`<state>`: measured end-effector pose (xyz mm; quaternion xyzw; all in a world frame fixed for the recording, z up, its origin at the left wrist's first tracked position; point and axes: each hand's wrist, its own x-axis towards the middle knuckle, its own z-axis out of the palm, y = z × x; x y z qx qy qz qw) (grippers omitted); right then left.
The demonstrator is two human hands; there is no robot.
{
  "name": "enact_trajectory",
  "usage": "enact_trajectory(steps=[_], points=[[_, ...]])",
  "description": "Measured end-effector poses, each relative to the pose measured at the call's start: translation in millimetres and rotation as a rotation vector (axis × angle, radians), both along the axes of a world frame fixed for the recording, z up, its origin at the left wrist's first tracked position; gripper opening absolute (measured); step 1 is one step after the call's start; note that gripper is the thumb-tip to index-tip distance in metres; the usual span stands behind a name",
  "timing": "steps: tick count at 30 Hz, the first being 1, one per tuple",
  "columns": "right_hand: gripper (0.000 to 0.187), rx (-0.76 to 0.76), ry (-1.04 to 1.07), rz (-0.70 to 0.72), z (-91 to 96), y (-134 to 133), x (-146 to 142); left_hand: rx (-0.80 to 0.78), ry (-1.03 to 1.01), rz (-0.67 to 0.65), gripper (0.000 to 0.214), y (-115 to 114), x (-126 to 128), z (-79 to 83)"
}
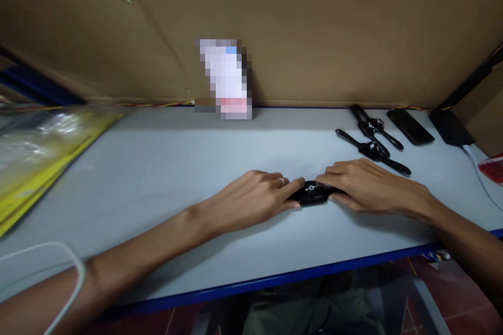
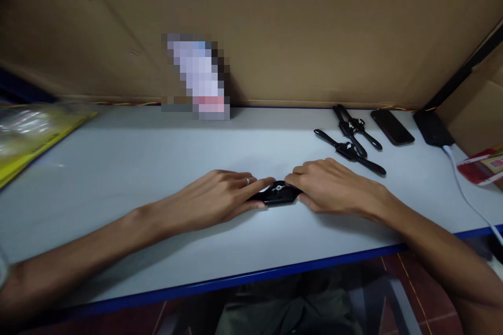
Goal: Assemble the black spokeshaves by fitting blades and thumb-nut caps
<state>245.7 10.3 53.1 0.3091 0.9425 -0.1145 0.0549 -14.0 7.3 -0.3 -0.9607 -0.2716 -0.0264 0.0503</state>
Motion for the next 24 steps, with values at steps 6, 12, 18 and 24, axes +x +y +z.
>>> enact_trajectory(steps=[6,12,18,24], points=[[0.029,-0.012,-0.017,-0.008,1.2,-0.6,-1.8,-0.013,0.01,0.01,0.042,-0.5,0.1,0.7],[0.031,-0.014,-0.021,-0.008,1.5,-1.3,-1.5,-0.02,0.021,0.021,0.041,-0.6,0.2,0.5],[0.029,-0.007,-0.019,-0.002,1.1,-1.9,-1.3,0.001,0.022,0.012,0.042,0.2,-0.2,0.1],[0.027,0.007,-0.024,-0.01,1.9,-3.4,-1.7,0.015,0.02,0.008,0.04,-0.9,0.3,1.1]])
